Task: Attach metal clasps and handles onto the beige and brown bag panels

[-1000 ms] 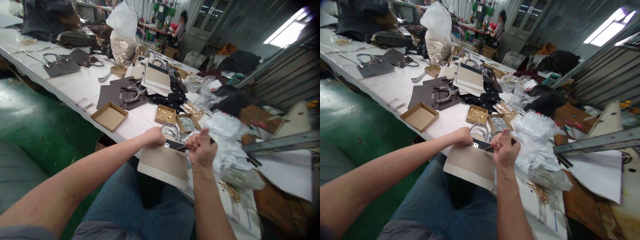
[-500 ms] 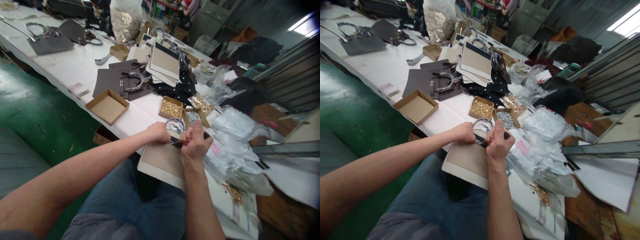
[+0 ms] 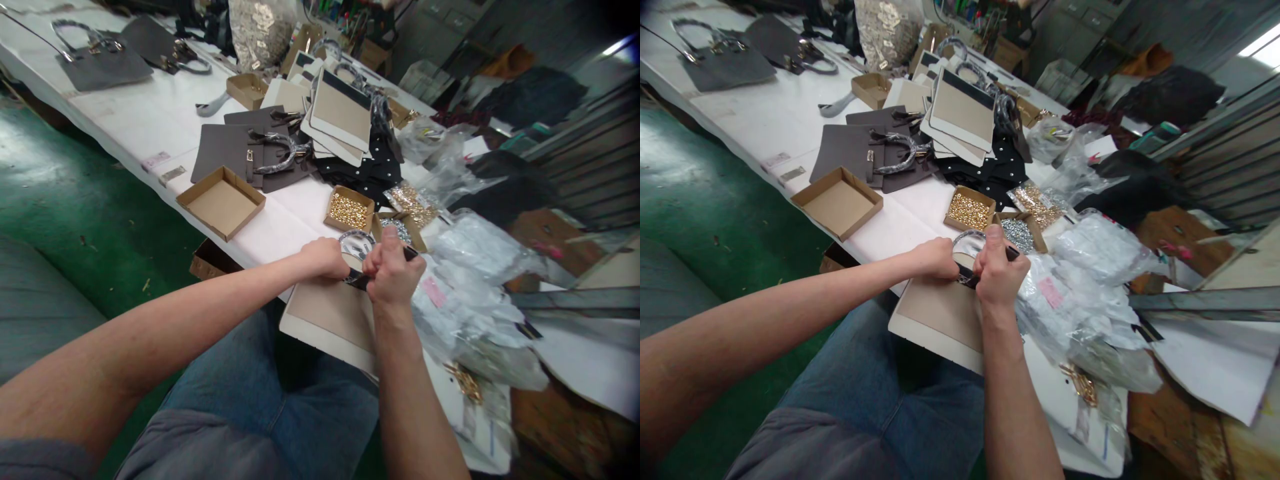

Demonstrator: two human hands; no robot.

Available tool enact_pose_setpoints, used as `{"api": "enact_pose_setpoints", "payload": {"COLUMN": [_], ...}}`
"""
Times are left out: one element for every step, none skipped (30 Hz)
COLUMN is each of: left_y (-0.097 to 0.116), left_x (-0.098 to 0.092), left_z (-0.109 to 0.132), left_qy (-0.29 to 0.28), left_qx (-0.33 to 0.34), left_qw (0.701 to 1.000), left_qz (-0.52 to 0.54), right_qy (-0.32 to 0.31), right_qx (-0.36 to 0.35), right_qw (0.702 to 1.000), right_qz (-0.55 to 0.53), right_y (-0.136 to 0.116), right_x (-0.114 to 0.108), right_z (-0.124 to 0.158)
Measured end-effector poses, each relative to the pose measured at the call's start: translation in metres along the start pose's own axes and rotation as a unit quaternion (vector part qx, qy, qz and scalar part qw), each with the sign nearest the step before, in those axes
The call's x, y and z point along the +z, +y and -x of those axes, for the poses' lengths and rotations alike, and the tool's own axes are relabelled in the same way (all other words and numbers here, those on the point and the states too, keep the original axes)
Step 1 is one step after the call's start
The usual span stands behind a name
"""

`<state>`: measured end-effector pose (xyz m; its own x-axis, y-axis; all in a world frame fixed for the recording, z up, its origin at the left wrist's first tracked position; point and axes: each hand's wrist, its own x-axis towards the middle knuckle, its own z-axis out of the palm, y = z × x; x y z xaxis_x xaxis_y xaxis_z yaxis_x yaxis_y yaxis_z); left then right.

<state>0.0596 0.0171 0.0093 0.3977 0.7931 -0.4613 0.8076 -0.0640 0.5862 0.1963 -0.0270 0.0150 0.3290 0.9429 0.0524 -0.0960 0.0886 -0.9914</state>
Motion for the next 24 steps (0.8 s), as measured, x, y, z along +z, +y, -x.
{"api": "enact_pose_setpoints", "payload": {"left_y": [-0.001,-0.001,-0.002,-0.002,-0.002,-0.002,-0.002,-0.002,-0.002,-0.002,-0.002,-0.001,-0.001,-0.001,-0.001,-0.001,-0.001,-0.002,-0.002,-0.002,-0.002,-0.002,-0.002,-0.002], "left_x": [0.001,0.001,0.002,0.002,0.003,0.003,0.003,0.004,0.004,0.004,0.004,0.004,0.003,0.003,0.003,0.003,0.003,0.003,0.003,0.003,0.003,0.003,0.003,0.003], "left_z": [0.000,0.000,-0.001,-0.001,-0.001,-0.001,-0.001,-0.001,-0.001,-0.001,0.000,0.000,0.000,0.001,0.001,0.001,0.001,0.001,0.001,0.001,0.001,0.001,0.001,0.002], "left_qy": [0.002,0.004,0.007,0.008,0.008,0.008,0.009,0.010,0.013,0.015,0.015,0.014,0.012,0.011,0.011,0.012,0.013,0.014,0.014,0.012,0.010,0.009,0.009,0.010], "left_qx": [0.001,0.002,0.004,0.003,0.001,0.000,-0.002,-0.003,-0.004,-0.005,-0.005,-0.005,-0.005,-0.004,-0.005,-0.005,-0.006,-0.007,-0.009,-0.011,-0.012,-0.014,-0.015,-0.015], "left_qw": [1.000,1.000,1.000,1.000,1.000,1.000,1.000,1.000,1.000,1.000,1.000,1.000,1.000,1.000,1.000,1.000,1.000,1.000,1.000,1.000,1.000,1.000,1.000,1.000], "left_qz": [0.002,0.003,0.004,0.004,0.004,0.005,0.006,0.008,0.009,0.009,0.009,0.010,0.010,0.010,0.009,0.007,0.005,0.004,0.004,0.004,0.005,0.006,0.007,0.008], "right_qy": [0.013,0.021,0.023,0.016,0.010,0.005,0.000,-0.002,-0.001,0.002,0.008,0.014,0.022,0.029,0.034,0.037,0.037,0.035,0.030,0.023,0.016,0.009,0.005,0.002], "right_qx": [-0.003,0.007,0.028,0.058,0.083,0.100,0.111,0.114,0.114,0.108,0.097,0.082,0.061,0.037,0.011,-0.016,-0.040,-0.062,-0.079,-0.090,-0.097,-0.101,-0.105,-0.109], "right_qw": [1.000,1.000,0.999,0.998,0.996,0.995,0.994,0.993,0.993,0.993,0.994,0.994,0.995,0.996,0.997,0.997,0.997,0.996,0.996,0.995,0.995,0.995,0.994,0.994], "right_qz": [-0.004,-0.008,-0.012,-0.013,-0.015,-0.017,-0.021,-0.028,-0.036,-0.046,-0.056,-0.065,-0.071,-0.074,-0.073,-0.069,-0.061,-0.052,-0.042,-0.034,-0.026,-0.018,-0.011,-0.004], "right_y": [0.002,0.005,0.008,0.010,0.013,0.014,0.015,0.015,0.014,0.013,0.011,0.008,0.006,0.004,0.002,0.000,-0.001,-0.002,-0.003,-0.003,-0.003,-0.003,-0.003,-0.003], "right_x": [-0.002,-0.006,-0.010,-0.015,-0.020,-0.025,-0.029,-0.033,-0.035,-0.037,-0.037,-0.037,-0.035,-0.033,-0.030,-0.027,-0.023,-0.020,-0.017,-0.015,-0.012,-0.010,-0.009,-0.007], "right_z": [-0.010,-0.021,-0.033,-0.043,-0.051,-0.056,-0.058,-0.058,-0.055,-0.049,-0.042,-0.035,-0.027,-0.019,-0.012,-0.006,-0.002,0.002,0.005,0.007,0.009,0.010,0.012,0.014]}}
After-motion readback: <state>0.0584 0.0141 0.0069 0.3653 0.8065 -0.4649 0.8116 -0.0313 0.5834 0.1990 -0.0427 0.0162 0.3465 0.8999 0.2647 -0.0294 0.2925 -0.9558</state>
